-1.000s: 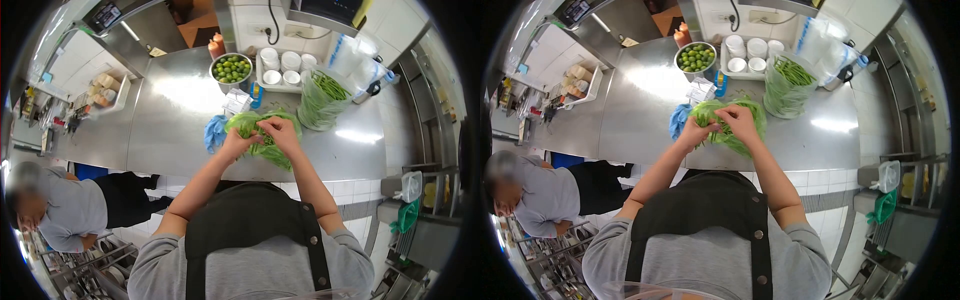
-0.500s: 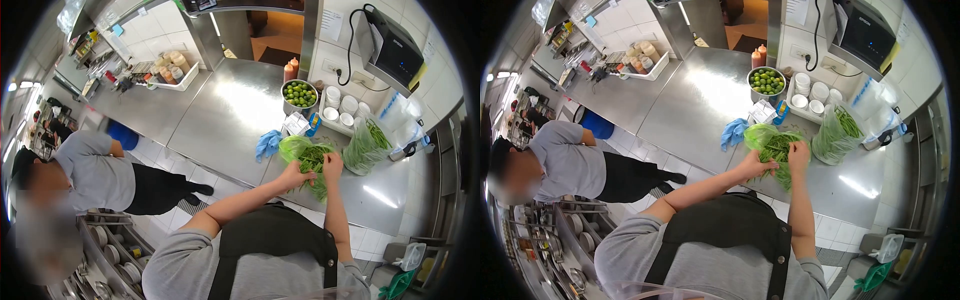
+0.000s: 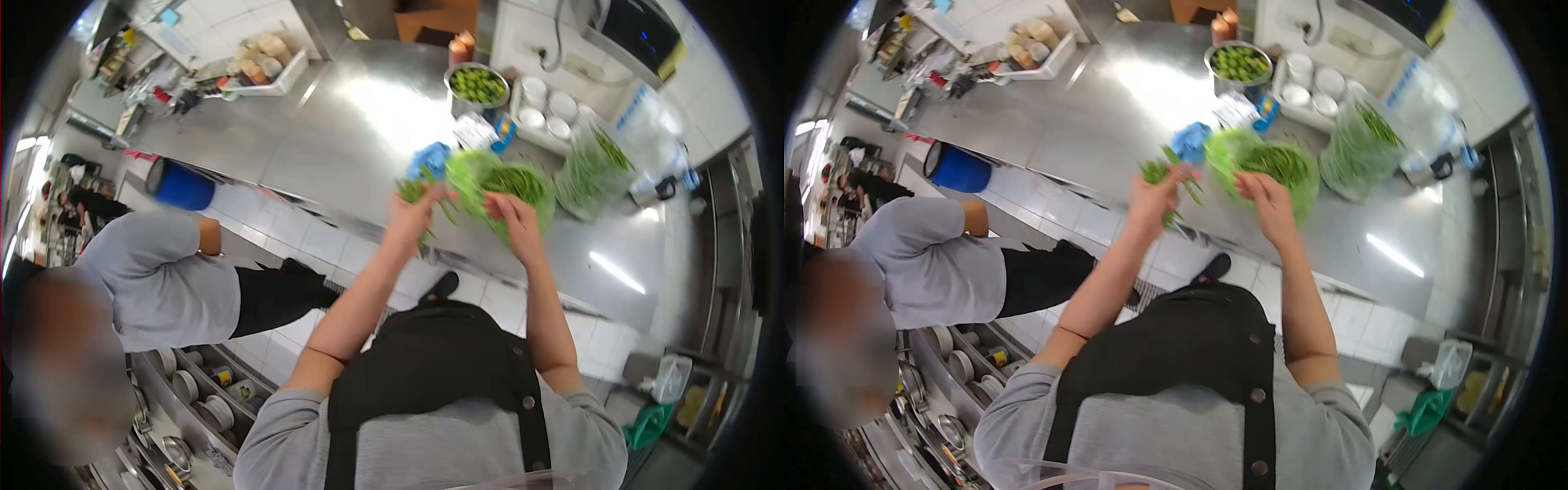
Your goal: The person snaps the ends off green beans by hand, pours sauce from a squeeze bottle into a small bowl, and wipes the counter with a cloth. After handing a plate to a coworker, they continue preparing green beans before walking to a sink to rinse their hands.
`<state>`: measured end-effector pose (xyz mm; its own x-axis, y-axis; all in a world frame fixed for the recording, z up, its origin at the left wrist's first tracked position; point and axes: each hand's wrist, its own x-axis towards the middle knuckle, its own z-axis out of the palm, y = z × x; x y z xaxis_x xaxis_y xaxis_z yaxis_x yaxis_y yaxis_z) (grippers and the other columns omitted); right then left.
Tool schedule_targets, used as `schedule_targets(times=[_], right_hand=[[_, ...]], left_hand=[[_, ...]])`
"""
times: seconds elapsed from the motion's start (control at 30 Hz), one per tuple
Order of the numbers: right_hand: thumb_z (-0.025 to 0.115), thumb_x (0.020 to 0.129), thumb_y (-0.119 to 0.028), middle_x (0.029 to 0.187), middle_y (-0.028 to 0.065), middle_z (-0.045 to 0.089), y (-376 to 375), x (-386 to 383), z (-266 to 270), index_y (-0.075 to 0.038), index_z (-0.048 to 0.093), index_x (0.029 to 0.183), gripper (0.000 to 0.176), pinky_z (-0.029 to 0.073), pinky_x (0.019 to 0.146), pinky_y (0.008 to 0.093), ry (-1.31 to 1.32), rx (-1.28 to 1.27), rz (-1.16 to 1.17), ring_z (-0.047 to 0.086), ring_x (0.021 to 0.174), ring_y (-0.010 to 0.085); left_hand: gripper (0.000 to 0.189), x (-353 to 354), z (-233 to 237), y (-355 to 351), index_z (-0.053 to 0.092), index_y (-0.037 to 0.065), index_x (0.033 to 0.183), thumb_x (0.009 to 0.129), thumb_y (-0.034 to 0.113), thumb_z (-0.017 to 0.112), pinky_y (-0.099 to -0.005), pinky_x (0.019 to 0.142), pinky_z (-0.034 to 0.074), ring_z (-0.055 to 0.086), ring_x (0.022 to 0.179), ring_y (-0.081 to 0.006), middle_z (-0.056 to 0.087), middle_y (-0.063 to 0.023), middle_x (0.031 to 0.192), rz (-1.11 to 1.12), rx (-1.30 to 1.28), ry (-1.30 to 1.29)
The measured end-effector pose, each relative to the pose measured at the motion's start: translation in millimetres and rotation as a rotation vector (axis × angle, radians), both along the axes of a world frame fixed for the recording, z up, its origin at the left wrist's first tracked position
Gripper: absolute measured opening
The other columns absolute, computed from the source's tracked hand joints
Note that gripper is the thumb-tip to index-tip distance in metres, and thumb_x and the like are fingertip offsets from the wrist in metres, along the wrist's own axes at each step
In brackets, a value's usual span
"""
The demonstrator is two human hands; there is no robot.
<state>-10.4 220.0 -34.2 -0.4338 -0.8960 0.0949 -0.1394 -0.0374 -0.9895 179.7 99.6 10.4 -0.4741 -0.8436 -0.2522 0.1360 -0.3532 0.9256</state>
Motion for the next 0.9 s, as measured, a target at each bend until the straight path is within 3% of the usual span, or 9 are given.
schedule_targets(times=[0.1, 0.3, 0.4, 0.5, 0.6, 0.7, 0.73, 0.83, 0.9], right_hand=[[0.044, 0.104, -0.024, 0.096, 0.0073, 0.068, 16.9, 34.7, 21.7, 0.001, 0.067, 0.115, 0.036, 0.049, 0.08, 0.0268, -0.07, -0.097, 0.05, 0.062, 0.085, 0.0123], [0.054, 0.1, -0.022, 0.091, 0.0047, 0.067, 58.9, 99.4, 15.9, 0.001, 0.068, 0.112, 0.029, 0.047, 0.076, 0.0264, -0.148, -0.03, 0.147, 0.058, 0.08, 0.0104], [0.063, 0.094, -0.017, 0.089, 0.0044, 0.065, 74.5, 120.9, 5.7, 0.0, 0.069, 0.103, 0.02, 0.046, 0.073, 0.0261, -0.123, 0.037, 0.114, 0.057, 0.08, 0.0102], [0.066, 0.089, -0.01, 0.082, 0.0079, 0.062, 84.5, 125.4, 10.8, 0.0, 0.067, 0.093, 0.011, 0.045, 0.07, 0.029, 0.072, 0.028, 0.106, 0.059, 0.079, 0.0175], [0.066, 0.084, -0.003, 0.083, 0.0113, 0.062, 93.5, 113.7, 5.3, 0.0, 0.065, 0.093, 0.01, 0.047, 0.071, 0.0318, 0.515, -0.195, 0.161, 0.06, 0.08, 0.0242], [0.064, 0.082, 0.0, 0.083, 0.0137, 0.06, 111.4, 111.2, 28.9, 0.0, 0.064, 0.09, 0.008, 0.047, 0.069, 0.0345, 0.551, -0.419, 0.234, 0.058, 0.081, 0.031], [0.068, 0.082, -0.002, 0.08, 0.012, 0.061, 113.9, 110.1, 37.4, -0.001, 0.064, 0.087, 0.007, 0.047, 0.067, 0.0348, 0.543, -0.497, 0.161, 0.059, 0.077, 0.0271], [0.073, 0.081, -0.005, 0.076, 0.0098, 0.061, 101.9, 65.5, 34.7, -0.002, 0.065, 0.087, 0.011, 0.047, 0.066, 0.034, 0.514, -0.287, -0.143, 0.06, 0.073, 0.0212], [0.072, 0.086, -0.013, 0.078, 0.0086, 0.064, 79.9, 16.1, 41.3, -0.001, 0.068, 0.094, 0.014, 0.049, 0.067, 0.032, 0.447, 0.02, -0.206, 0.061, 0.073, 0.0152]], left_hand=[[0.014, 17.3, 10.0, 17.3, 0.06, 0.005, 0.084, 0.088, 0.012, 0.072, -0.0201, 0.041, 0.03, 0.037, 0.044, -0.0028, 0.073, -0.0148, 0.088, 0.059, -0.051, 0.085], [0.017, 53.4, 2.6, 70.3, 0.059, 0.004, 0.082, 0.088, 0.011, 0.072, -0.0203, 0.041, 0.03, 0.038, 0.044, -0.0042, 0.072, -0.0189, 0.09, 0.173, -0.072, 0.107], [0.012, 66.4, -7.1, 99.7, 0.062, 0.002, 0.084, 0.089, 0.009, 0.07, -0.0201, 0.041, 0.03, 0.038, 0.044, -0.0033, 0.073, -0.0166, 0.088, 0.183, -0.052, 0.057], [0.012, 70.4, -9.8, 127.1, 0.061, 0.002, 0.084, 0.089, 0.009, 0.07, -0.0204, 0.04, 0.03, 0.038, 0.044, -0.0034, 0.073, -0.0166, 0.088, 0.155, -0.013, 0.037], [0.014, 64.8, -25.6, 142.2, 0.06, 0.003, 0.085, 0.09, 0.011, 0.07, -0.0207, 0.041, 0.028, 0.036, 0.044, -0.0036, 0.072, -0.0155, 0.086, 0.22, -0.017, 0.061], [0.013, 58.2, -32.5, 144.4, 0.06, 0.002, 0.087, 0.091, 0.011, 0.069, -0.0204, 0.041, 0.028, 0.037, 0.045, -0.0038, 0.071, -0.0147, 0.087, 0.274, 0.037, 0.096], [0.012, 56.0, -29.0, 140.0, 0.059, 0.003, 0.089, 0.092, 0.011, 0.068, -0.0201, 0.041, 0.028, 0.037, 0.045, -0.0037, 0.071, -0.015, 0.091, 0.28, 0.089, 0.133], [0.016, 41.8, -20.3, 136.8, 0.055, 0.005, 0.085, 0.09, 0.01, 0.069, -0.0206, 0.04, 0.029, 0.036, 0.043, -0.0045, 0.072, -0.0182, 0.09, 0.299, 0.049, 0.221], [0.018, 23.4, -7.1, 139.2, 0.052, 0.006, 0.085, 0.091, 0.011, 0.069, -0.021, 0.041, 0.03, 0.036, 0.043, -0.005, 0.072, -0.0182, 0.09, 0.244, 0.016, 0.251]])
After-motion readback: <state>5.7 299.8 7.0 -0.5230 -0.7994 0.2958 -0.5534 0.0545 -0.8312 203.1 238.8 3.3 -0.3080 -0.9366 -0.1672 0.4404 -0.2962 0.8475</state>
